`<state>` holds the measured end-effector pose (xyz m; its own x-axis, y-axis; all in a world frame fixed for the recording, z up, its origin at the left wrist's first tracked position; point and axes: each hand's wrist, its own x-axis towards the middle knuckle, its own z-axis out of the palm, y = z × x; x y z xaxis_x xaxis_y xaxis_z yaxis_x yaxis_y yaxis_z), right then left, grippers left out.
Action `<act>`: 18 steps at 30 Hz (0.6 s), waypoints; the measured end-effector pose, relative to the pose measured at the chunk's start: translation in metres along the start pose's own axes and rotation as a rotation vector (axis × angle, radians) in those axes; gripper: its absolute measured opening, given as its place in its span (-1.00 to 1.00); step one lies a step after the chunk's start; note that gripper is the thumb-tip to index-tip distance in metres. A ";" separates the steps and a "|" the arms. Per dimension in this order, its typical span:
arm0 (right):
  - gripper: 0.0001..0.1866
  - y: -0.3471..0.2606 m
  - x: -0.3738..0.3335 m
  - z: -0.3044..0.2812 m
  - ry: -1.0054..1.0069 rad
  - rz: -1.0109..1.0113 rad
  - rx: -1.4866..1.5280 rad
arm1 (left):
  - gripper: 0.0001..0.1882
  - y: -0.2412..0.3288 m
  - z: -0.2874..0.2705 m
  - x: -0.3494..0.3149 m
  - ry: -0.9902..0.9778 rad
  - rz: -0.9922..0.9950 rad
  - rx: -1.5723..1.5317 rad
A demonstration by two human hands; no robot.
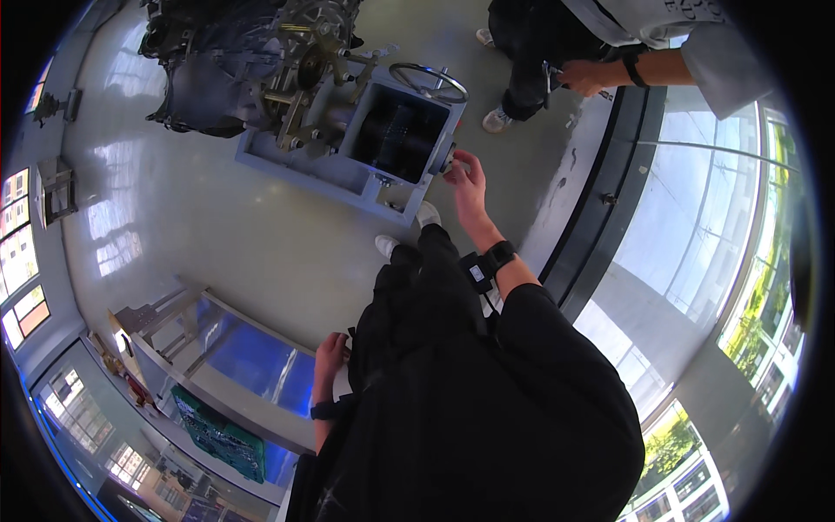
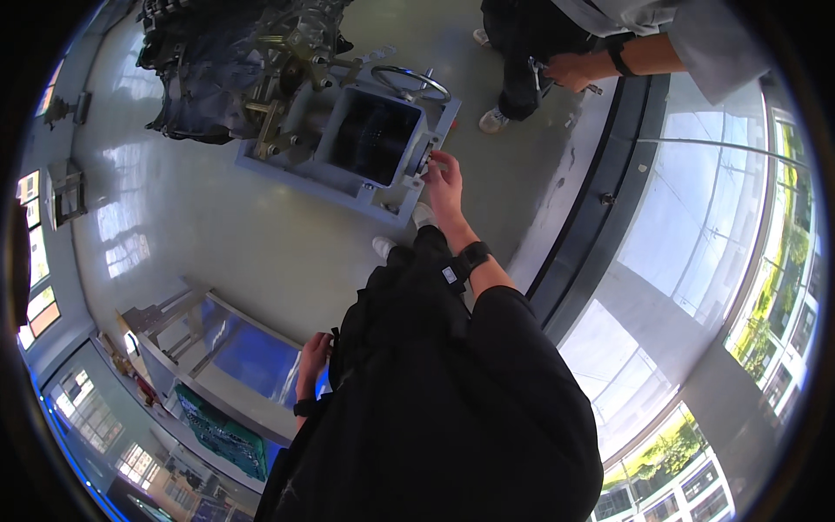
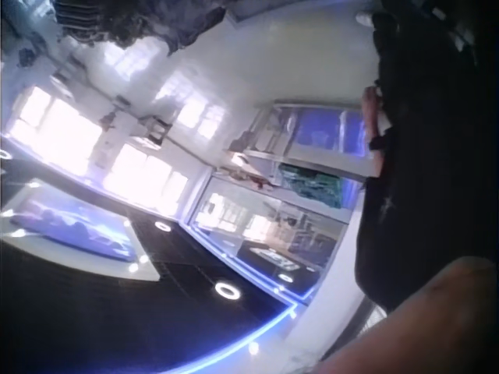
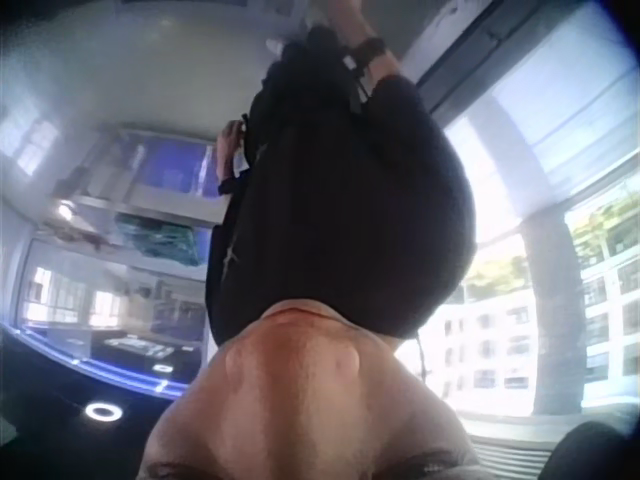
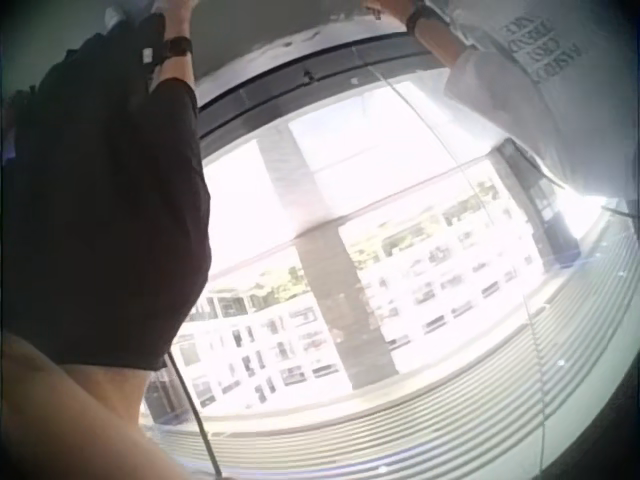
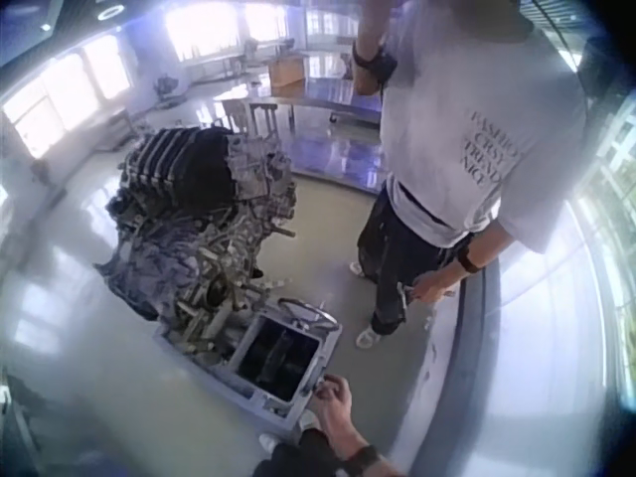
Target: The person picks up a socket wrench and a small metal component, then walks to an engine block mounted on a stand. Using the socket wrench and their hands, the person attaches the metal component and then retrieves several additional small sockets and parts from a tool kit to continue the assembly on the side of the engine.
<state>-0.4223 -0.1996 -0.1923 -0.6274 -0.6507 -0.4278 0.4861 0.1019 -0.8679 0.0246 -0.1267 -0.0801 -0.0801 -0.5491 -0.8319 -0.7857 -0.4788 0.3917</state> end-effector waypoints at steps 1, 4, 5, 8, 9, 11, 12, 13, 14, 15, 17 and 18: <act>-0.71 0.003 0.004 0.001 0.024 -0.003 -0.011 | -0.67 -0.003 -0.001 0.001 0.010 0.013 -0.028; -0.81 0.014 0.012 0.006 0.081 -0.036 -0.044 | -0.66 -0.017 -0.003 0.004 0.029 0.004 -0.049; -0.83 0.018 0.013 0.007 0.089 -0.057 -0.058 | -0.65 -0.022 -0.003 0.005 0.035 -0.001 -0.063; -0.86 0.027 0.020 0.009 0.102 -0.114 -0.145 | -0.64 -0.037 0.001 0.009 0.056 -0.002 -0.111; -0.87 0.029 0.020 0.008 0.118 -0.121 -0.191 | -0.64 -0.041 0.004 0.007 0.064 -0.001 -0.131; -0.86 0.029 0.022 0.005 0.083 -0.190 -0.339 | -0.64 -0.047 0.009 0.004 0.076 -0.007 -0.113; -0.85 0.029 0.022 0.003 0.093 -0.182 -0.436 | -0.65 -0.048 0.012 0.003 0.080 0.014 -0.121; -0.82 0.027 0.022 0.001 0.060 -0.210 -0.455 | -0.65 -0.049 0.015 0.001 0.073 0.020 -0.132; -0.79 0.025 0.022 -0.002 0.046 -0.197 -0.493 | -0.66 -0.048 0.017 0.001 0.064 0.026 -0.142; -0.76 0.022 0.022 -0.004 0.041 -0.180 -0.544 | -0.67 -0.049 0.020 -0.002 0.057 0.008 -0.142; -0.70 0.019 0.023 -0.006 0.026 -0.158 -0.479 | -0.66 -0.049 0.023 -0.003 0.036 -0.010 -0.180; -0.67 0.017 0.024 -0.006 0.019 -0.146 -0.452 | -0.66 -0.049 0.025 -0.004 0.029 -0.033 -0.173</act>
<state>-0.4330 -0.2090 -0.2195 -0.6824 -0.6694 -0.2939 0.0807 0.3306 -0.9403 0.0487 -0.0840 -0.1057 -0.0363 -0.5496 -0.8347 -0.6701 -0.6062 0.4283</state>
